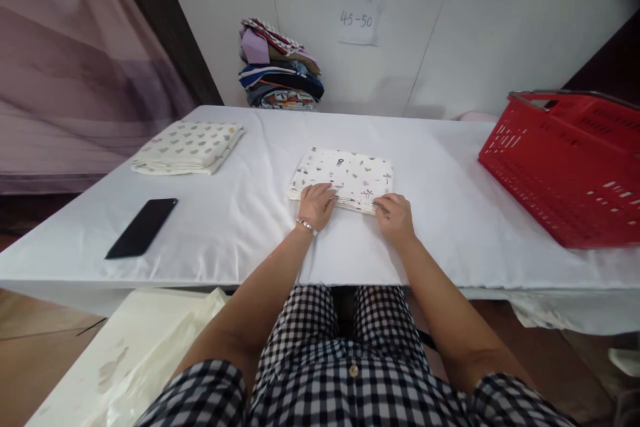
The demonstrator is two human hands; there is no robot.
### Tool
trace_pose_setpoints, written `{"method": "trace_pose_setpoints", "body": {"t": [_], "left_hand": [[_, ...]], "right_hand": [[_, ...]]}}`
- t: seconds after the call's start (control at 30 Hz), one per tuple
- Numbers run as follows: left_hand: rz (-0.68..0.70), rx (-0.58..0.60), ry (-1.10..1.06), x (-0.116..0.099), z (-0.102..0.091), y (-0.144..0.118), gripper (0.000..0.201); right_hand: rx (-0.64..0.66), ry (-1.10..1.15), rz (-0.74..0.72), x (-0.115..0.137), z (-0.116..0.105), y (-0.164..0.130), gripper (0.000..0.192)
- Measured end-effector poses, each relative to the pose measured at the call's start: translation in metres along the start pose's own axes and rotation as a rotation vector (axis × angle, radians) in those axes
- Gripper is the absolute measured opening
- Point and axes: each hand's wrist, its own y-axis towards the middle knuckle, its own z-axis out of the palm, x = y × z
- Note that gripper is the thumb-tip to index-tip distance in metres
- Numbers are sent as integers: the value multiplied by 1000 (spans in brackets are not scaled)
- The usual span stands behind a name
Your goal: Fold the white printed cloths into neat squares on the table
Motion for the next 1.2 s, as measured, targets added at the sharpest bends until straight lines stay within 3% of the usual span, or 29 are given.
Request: {"method": "trace_pose_setpoints", "body": {"t": [0.23,0.6,1.0,1.2], "left_hand": [[63,45,2,-1,2,2,24],[62,49,1,-1,3,4,21],[45,62,-14,-2,2,4,24],[56,58,-20,-2,3,5,23]], "right_hand": [[91,-28,-12,7,-1,1,18],[90,-51,-22,14,-4,2,18],[230,-103,-30,14,-4,2,20],[164,-171,-42,12,2,4,17]]}}
